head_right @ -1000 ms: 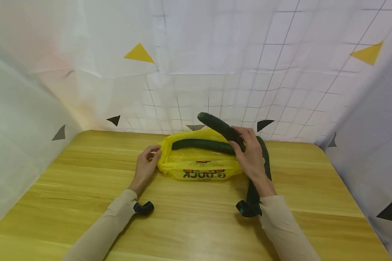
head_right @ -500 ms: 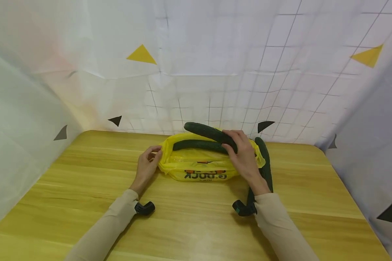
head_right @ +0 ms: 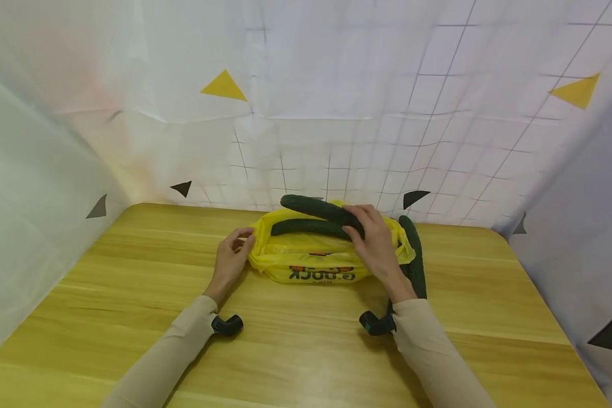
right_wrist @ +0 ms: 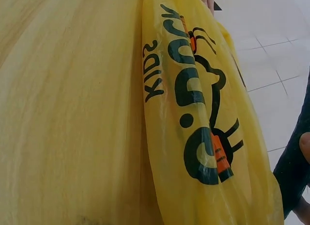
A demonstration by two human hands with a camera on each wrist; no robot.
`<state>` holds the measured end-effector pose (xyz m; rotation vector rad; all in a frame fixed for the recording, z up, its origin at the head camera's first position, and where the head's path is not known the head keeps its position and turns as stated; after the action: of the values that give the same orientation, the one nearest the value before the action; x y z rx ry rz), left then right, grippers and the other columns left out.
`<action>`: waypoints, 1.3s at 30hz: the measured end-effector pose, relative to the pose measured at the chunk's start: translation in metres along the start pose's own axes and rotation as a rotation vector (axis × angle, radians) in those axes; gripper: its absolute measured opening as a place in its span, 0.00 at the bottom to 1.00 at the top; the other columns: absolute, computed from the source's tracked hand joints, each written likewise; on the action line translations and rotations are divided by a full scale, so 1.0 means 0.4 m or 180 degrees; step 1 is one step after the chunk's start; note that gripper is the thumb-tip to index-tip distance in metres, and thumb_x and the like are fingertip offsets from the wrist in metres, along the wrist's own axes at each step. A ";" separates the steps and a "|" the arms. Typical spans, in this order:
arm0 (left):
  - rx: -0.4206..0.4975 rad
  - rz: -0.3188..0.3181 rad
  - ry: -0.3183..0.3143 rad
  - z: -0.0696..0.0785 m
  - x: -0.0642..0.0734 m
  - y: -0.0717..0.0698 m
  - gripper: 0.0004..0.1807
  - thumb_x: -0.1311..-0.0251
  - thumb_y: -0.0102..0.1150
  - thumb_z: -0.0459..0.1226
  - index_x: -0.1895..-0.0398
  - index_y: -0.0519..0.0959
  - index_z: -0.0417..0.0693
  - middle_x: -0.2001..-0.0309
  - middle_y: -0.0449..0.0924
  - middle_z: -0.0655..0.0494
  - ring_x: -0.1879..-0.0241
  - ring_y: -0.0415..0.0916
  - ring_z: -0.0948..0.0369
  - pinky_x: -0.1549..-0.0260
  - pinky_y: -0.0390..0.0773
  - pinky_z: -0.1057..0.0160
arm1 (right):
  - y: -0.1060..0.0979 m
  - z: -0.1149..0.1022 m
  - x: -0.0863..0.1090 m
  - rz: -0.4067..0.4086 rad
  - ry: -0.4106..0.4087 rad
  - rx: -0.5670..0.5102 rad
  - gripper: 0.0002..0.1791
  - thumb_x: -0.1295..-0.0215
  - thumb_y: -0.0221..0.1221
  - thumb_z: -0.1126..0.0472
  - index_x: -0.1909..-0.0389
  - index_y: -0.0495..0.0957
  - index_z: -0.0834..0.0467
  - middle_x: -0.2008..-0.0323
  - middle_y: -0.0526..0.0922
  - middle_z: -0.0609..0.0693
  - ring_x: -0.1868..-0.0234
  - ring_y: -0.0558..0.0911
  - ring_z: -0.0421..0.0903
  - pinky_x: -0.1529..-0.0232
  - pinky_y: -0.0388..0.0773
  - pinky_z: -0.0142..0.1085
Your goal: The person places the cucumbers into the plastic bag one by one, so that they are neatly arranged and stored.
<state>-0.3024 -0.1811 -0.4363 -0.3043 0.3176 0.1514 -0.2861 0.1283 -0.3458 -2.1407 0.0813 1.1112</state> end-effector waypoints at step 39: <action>-0.0005 0.0048 -0.0032 0.005 0.003 -0.004 0.11 0.34 0.54 0.43 0.51 0.79 0.57 0.55 0.79 0.56 0.63 0.78 0.59 0.66 0.79 0.65 | 0.081 -0.007 -0.016 -0.0599 0.0103 0.0267 0.21 0.40 0.61 0.67 0.44 0.75 0.58 0.52 0.77 0.55 0.53 0.77 0.52 0.56 0.76 0.46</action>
<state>-0.3004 -0.1818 -0.4344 -0.3027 0.3101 0.1680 -0.2998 0.1008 -0.3582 -2.0454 -0.0570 0.9481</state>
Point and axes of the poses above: each hand's wrist, its own x-axis away from the middle knuckle, its own y-axis out of the palm, z = x × y, the point moved 5 cm from there along -x, towards the middle knuckle
